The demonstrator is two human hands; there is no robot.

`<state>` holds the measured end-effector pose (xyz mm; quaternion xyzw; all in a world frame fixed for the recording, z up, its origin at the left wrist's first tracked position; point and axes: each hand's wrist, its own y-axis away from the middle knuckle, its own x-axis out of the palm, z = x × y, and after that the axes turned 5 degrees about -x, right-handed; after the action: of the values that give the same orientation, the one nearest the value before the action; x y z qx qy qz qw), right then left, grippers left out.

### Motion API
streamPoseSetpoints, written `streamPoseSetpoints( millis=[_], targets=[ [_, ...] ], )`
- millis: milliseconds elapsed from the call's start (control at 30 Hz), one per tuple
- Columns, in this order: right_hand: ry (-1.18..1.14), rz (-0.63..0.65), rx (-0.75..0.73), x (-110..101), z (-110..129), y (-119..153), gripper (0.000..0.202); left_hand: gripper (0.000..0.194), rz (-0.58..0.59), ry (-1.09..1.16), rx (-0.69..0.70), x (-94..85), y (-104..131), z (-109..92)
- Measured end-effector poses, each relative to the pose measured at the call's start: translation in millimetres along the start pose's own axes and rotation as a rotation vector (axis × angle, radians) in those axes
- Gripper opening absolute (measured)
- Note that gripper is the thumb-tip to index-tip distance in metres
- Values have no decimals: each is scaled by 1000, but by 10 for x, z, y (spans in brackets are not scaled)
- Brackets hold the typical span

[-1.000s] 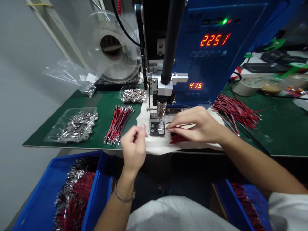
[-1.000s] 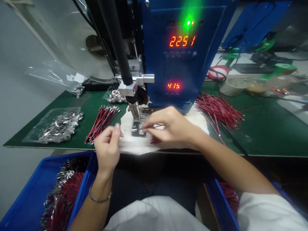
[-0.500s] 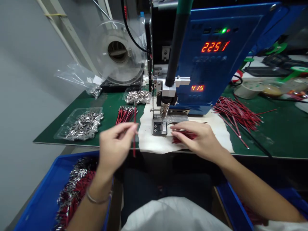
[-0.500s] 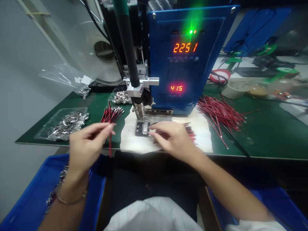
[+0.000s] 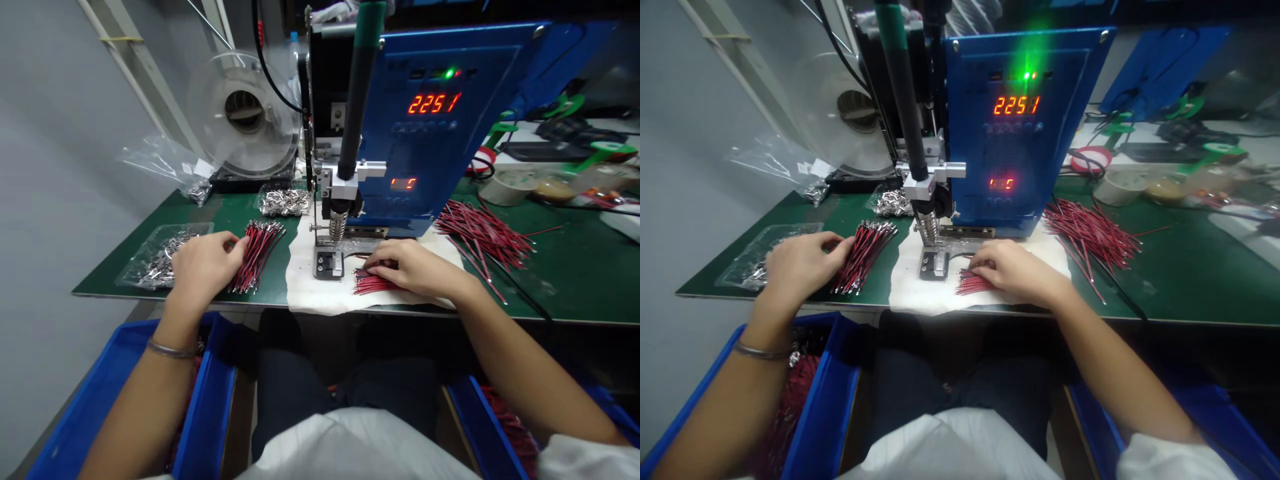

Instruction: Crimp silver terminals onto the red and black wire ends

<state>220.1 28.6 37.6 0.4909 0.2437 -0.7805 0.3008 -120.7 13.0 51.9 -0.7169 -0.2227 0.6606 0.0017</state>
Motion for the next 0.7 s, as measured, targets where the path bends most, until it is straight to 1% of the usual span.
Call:
streamPoseSetpoints(
  millis=[67, 167, 233, 300, 367, 433, 567, 700],
  targets=[
    [-12, 21, -18, -21, -20, -18, 23, 41, -9, -13, -81, -82, -59, 157],
    [-34, 83, -54, -53, -42, -53, 21, 36, -18, -17, -196, -165, -214, 494],
    [-29, 115, -69, -67, -46, -79, 21, 37, 25, -16, -218, -171, -319, 702],
    [-4, 131, -80, -75, -45, -101, 21, 37, 102, 14, -216, -149, -392, 834],
    [24, 139, -92, -81, -40, -113, 20, 33, 171, 57, -196, -121, -426, 879],
    [47, 127, -97, -95, -33, -116, 20, 27, 212, 79, -175, -102, -435, 867],
    [26, 91, -127, -151, -7, -114, 18, 18, 233, 91, -167, -84, -438, 845],
    [-1, 92, -100, -218, 24, -131, 17, 18, 214, 111, -137, -60, -442, 897]
  ],
)
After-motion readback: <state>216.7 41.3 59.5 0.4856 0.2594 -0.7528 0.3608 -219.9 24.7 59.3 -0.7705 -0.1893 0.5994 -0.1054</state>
